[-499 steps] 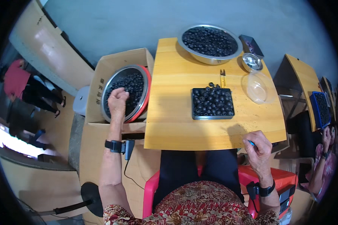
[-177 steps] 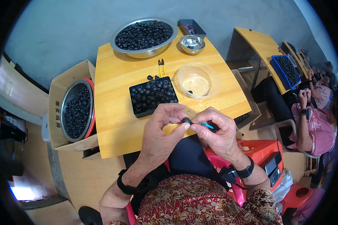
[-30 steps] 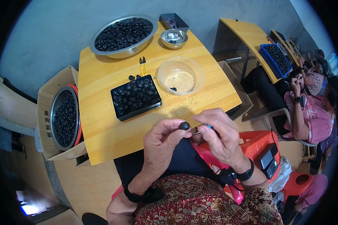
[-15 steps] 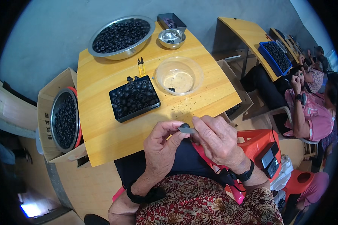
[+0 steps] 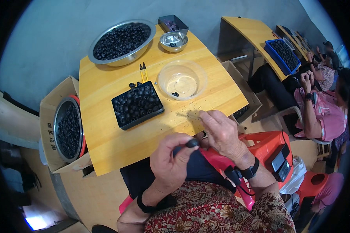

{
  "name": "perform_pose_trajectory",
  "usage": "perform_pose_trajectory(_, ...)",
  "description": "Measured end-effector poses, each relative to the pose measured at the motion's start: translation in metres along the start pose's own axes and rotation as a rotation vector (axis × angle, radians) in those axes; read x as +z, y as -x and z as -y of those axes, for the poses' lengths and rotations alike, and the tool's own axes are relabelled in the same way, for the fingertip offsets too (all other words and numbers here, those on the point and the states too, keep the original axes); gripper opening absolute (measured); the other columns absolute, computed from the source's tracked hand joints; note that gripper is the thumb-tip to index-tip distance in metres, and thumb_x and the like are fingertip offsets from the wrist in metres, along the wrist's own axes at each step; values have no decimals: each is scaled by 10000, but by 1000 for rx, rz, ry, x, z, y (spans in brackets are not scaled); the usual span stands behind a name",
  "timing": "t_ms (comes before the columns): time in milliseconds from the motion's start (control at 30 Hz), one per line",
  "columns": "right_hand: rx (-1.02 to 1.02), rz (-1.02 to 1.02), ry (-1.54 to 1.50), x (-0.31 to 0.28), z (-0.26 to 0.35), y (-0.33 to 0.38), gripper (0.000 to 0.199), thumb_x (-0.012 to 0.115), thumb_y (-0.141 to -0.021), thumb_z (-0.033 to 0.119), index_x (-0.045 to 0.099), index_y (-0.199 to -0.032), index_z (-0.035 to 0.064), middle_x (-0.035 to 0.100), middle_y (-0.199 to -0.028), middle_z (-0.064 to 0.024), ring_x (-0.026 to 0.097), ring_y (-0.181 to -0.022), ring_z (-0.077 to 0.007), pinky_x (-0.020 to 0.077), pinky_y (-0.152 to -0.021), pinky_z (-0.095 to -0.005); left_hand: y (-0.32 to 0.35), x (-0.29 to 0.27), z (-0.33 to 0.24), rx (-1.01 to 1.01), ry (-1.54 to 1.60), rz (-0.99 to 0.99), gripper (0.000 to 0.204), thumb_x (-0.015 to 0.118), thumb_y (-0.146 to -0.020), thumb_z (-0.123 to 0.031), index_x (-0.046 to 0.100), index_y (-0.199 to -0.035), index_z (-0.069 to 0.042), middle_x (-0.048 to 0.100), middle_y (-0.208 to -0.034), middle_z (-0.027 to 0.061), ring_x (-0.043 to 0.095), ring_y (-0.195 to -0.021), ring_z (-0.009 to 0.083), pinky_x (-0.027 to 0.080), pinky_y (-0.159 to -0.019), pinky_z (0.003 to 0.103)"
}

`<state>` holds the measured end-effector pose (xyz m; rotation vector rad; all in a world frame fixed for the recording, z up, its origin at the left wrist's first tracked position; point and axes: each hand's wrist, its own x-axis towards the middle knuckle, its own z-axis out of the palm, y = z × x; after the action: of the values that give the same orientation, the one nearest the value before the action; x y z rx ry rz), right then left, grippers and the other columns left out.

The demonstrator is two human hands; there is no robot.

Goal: Manually removing excess material from small black plastic parts using a hand tool.

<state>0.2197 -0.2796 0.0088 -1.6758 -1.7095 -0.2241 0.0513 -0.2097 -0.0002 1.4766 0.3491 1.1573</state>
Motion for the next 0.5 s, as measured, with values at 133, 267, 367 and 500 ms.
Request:
perform_pose_trajectory(133, 198, -88, -225, -8, 2, -5, 209, 641, -870, -2, 666, -1077, -24, 653, -888, -175, 666, -800, -287, 530, -694, -338, -5, -4, -1, -186, 231, -29, 193, 641, -913, 31, 568, -1092, 48, 639, -1030, 100, 647, -924, 150, 541, -877, 277)
perform_pose_trajectory(267, 298, -27, -530, -29, 22, -18, 257, 686, -864, 31, 683, -1118, -7, 670, -952, -113, 666, -850, -187, 515, -711, -293, -5, 2, -3, -241, 222, -12, 168, 640, -942, -49, 563, -1078, 12, 657, -964, 95, 649, -860, 145, 529, -823, 279)
perform_pose_trajectory(367, 331, 65, -664, -29, 27, -15, 276, 716, -856, 69, 702, -1126, 14, 659, -1009, -74, 647, -835, -133, 517, -701, -280, -6, -2, -1, -268, 295, 59, 200, 627, -934, 8, 564, -1120, 43, 647, -1038, 97, 649, -950, 146, 540, -868, 269)
perform_pose_trajectory(500, 141, -26, -665, -18, 22, -13, 287, 747, -781, 52, 733, -1066, 28, 665, -955, -98, 628, -742, -156, 509, -635, -284, -6, -3, -1, -344, 312, 69, 202, 617, -948, -11, 571, -1139, 35, 656, -1025, 80, 648, -953, 135, 532, -865, 258)
